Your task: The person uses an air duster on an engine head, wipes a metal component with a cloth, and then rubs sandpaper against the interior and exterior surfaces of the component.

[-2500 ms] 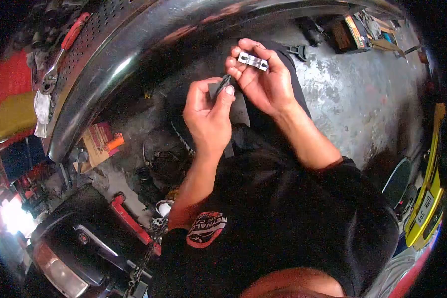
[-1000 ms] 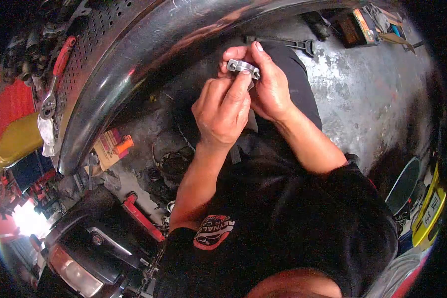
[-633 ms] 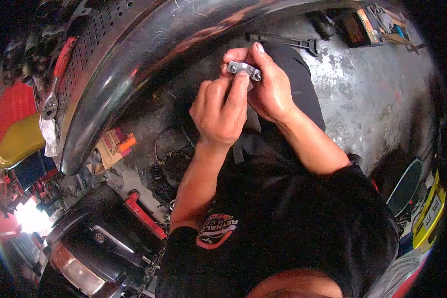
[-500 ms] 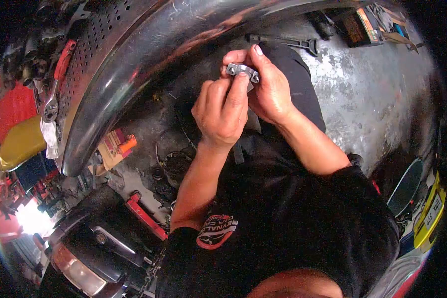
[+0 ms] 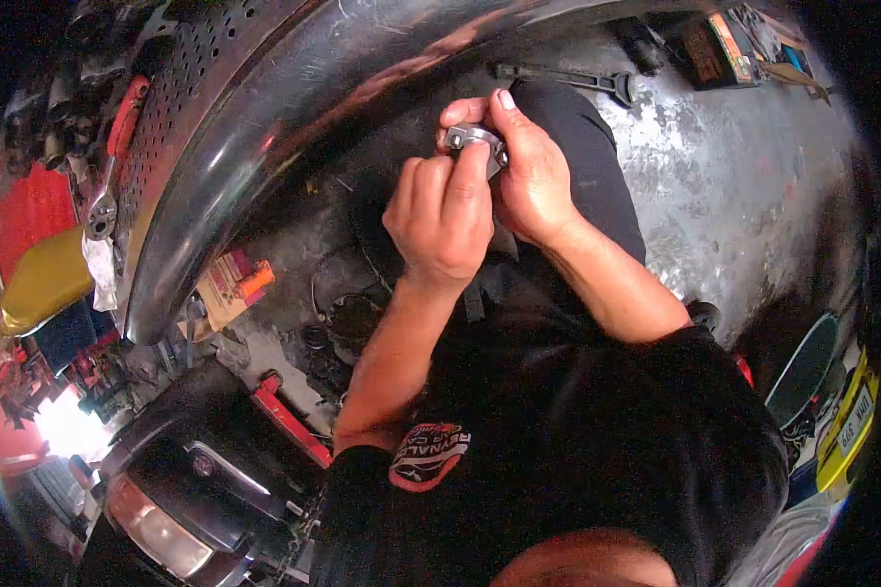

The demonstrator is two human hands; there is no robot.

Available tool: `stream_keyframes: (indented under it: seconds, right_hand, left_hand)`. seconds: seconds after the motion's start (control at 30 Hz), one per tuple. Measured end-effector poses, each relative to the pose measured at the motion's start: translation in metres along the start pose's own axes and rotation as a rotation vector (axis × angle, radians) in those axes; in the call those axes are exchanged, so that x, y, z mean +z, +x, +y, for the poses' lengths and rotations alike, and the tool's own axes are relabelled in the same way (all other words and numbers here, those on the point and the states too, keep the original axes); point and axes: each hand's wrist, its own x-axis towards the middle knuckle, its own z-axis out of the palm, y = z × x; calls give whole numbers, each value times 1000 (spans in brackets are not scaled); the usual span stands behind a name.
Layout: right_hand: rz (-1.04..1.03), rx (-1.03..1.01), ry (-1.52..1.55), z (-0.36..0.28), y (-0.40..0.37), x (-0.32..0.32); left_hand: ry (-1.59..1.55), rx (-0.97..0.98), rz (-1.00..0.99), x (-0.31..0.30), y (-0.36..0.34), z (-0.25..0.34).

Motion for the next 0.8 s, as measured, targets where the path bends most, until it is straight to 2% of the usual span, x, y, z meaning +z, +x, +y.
stream_keyframes:
  seconds: [0.07, 0.13, 0.17, 0.27, 0.33, 0.37, 0.4, 0.43, 0.47, 0.53, 0.57, 0.63, 0.8]
  right_hand:
    - [-3, 7, 16, -2, -1, -1]
    - [-6, 16, -4, -3, -1, -1]
    - [-4, 18, -32, -3, -1, -1]
    - [6, -9, -101, -1, 0, 1]
    - [8, -3, -75, -2, 1, 1]
    - [8, 24, -29, -3, 0, 1]
    - [7, 54, 16, -4, -2, 0]
    - [-10, 56, 61, -3, -2, 0]
    - [-30, 56, 107, -3, 0, 0]
    - [-77, 76, 241, -5, 2, 0]
    - [-97, 99, 330, -7, 1, 0]
    - [-145, 145, 495, -12, -2, -2]
    - [-107, 65, 450, -7, -1, 3]
  left_hand:
    - [-262, -162, -54, 0, -7, -2]
    - [-348, -216, -51, -3, -5, 1]
    - [-271, -168, 0, -4, 2, 6]
    - [1, -126, -38, -14, 14, 16]
    - [-12, -370, -194, -23, 29, 27]
    - [-124, -614, -311, -29, 43, 37]
    - [-236, -685, -312, -30, 40, 38]
    - [-345, -759, -306, -31, 38, 38]
    - [-446, -652, -182, -28, 22, 29]
    - [-677, -596, 45, -23, 8, 24]
    - [-815, -657, 142, -21, 5, 27]
    - [-1012, -782, 132, -24, 6, 30]
    - [-1203, -1119, 33, -35, 12, 33]
